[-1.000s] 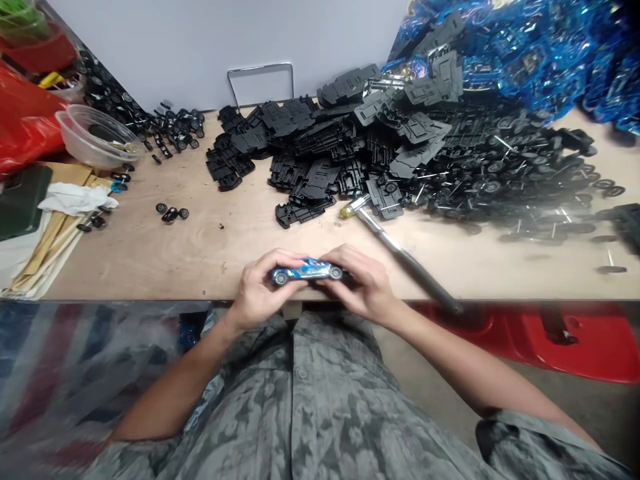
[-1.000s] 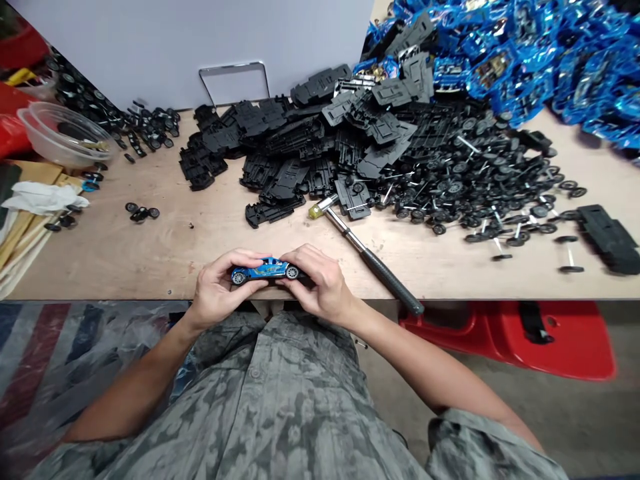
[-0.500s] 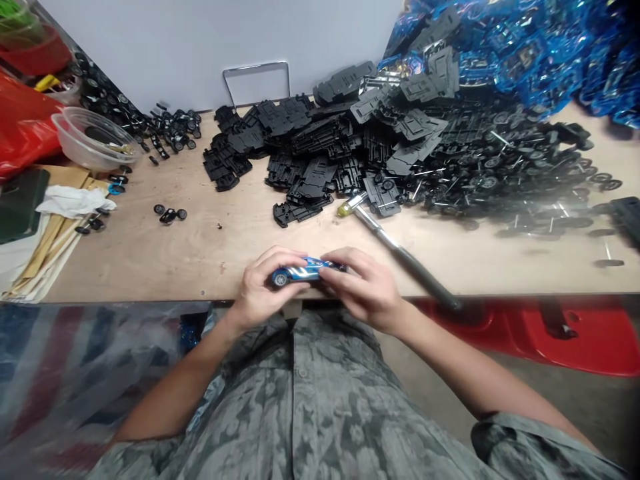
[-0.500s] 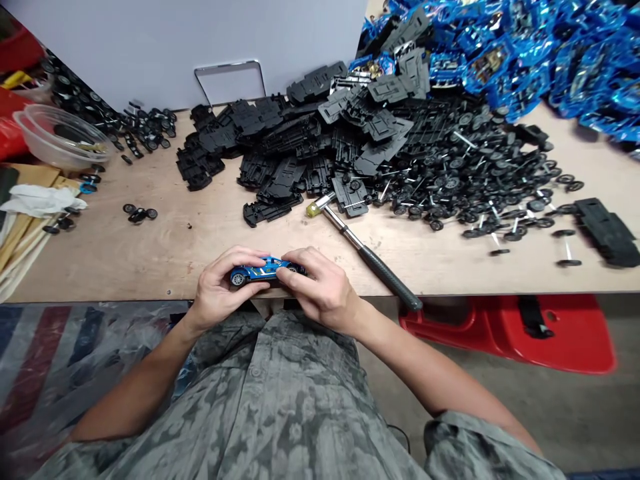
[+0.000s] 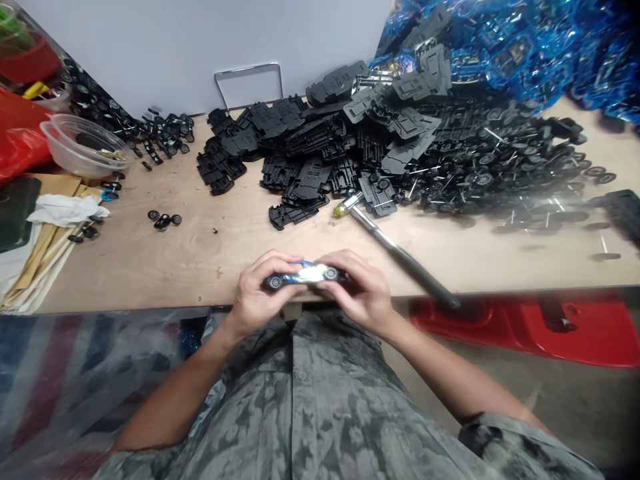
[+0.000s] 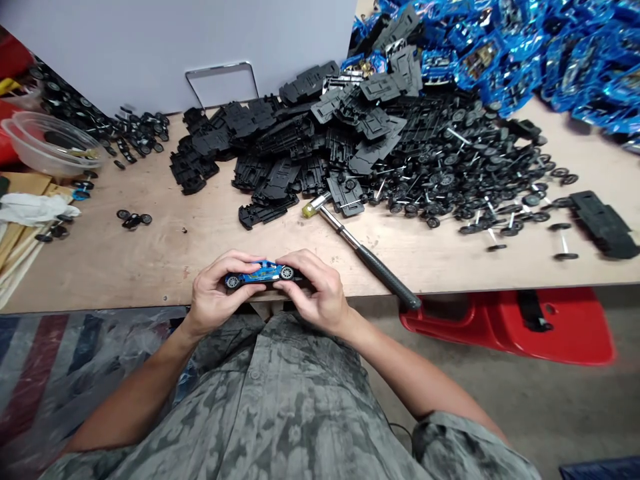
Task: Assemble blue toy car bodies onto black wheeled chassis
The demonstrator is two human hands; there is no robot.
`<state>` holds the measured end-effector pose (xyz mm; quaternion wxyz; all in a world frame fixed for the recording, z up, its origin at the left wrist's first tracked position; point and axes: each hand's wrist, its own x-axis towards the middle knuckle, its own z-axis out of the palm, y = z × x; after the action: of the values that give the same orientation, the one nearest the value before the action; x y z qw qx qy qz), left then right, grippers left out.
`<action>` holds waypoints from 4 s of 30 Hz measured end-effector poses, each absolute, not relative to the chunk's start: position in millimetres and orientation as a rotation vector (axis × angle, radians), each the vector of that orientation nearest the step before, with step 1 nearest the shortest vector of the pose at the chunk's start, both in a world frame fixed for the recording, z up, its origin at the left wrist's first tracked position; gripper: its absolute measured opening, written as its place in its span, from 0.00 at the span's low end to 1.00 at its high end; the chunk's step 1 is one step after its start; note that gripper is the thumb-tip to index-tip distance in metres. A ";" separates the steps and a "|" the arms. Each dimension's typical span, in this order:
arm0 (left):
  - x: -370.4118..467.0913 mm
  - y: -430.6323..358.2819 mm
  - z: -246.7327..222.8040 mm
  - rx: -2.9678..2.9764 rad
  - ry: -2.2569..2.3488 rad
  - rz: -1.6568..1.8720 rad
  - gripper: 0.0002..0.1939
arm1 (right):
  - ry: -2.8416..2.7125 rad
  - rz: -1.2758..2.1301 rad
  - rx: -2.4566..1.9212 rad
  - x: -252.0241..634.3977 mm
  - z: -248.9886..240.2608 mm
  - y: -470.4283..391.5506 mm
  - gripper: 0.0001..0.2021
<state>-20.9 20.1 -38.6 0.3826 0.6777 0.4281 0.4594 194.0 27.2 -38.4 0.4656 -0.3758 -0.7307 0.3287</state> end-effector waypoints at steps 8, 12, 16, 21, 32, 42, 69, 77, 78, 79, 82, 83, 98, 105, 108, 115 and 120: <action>-17.8 18.7 -38.5 1.706 1.088 1.228 0.13 | -1.761 0.817 -0.968 188.3 -38.1 22.7 0.10; -18.6 18.7 -36.9 1.704 1.078 1.202 0.14 | -1.683 0.903 -0.967 186.5 -36.8 20.4 0.10; -16.6 18.4 -36.2 1.679 1.080 1.197 0.13 | -1.633 0.917 -1.008 182.5 -37.9 17.4 0.08; -13.7 19.2 -36.2 1.687 1.105 1.235 0.11 | -1.642 0.845 -1.041 178.6 -40.5 17.1 0.07; -21.3 27.1 -31.2 1.867 1.093 1.135 0.15 | -1.754 0.697 -0.894 186.5 -44.8 14.9 0.17; -23.4 28.2 -31.0 1.903 1.071 1.103 0.16 | -1.884 0.686 -0.848 195.1 -37.5 26.9 0.13; -18.1 23.8 -22.6 1.723 1.077 1.239 0.20 | -1.746 0.801 -0.978 190.0 -38.4 23.1 0.08; 21.2 -4.9 -32.9 1.132 0.962 1.428 0.22 | -1.235 1.111 -1.015 159.1 -43.3 0.8 0.13; 21.4 -6.4 -31.6 1.151 0.993 1.428 0.20 | -1.258 1.132 -0.983 160.2 -42.7 1.3 0.13; 19.2 -7.2 -29.4 1.184 1.027 1.424 0.20 | -1.294 1.133 -0.943 163.3 -40.1 3.1 0.13; 2.9 -7.1 -21.4 1.361 1.112 1.369 0.21 | -1.447 1.031 -0.816 181.8 -18.1 15.0 0.22; -3.5 -6.6 -19.2 1.442 1.131 1.342 0.22 | -1.523 0.986 -0.789 189.0 -6.8 20.1 0.29; -28.8 -13.2 -14.9 2.135 1.197 1.172 0.26 | -2.070 0.726 -0.459 200.0 41.8 34.2 0.15; -27.4 -16.5 -13.1 1.973 1.211 1.110 0.23 | -2.023 0.587 -0.562 199.5 38.6 26.7 0.18; -23.2 -19.8 -10.8 1.887 1.273 1.124 0.25 | -2.041 0.434 -0.549 199.5 37.5 22.8 0.12; -16.2 -19.7 -7.8 1.839 1.194 1.006 0.23 | -2.047 0.478 -0.531 191.9 38.5 17.9 0.02; -10.0 -21.2 -7.0 1.763 1.209 0.975 0.22 | -2.059 0.510 -0.598 187.5 35.1 22.6 0.02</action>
<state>-10.0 -21.2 -7.0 0.3858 0.6921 0.4749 0.3829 187.5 22.6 35.1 0.4518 -0.2421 -0.8335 0.2062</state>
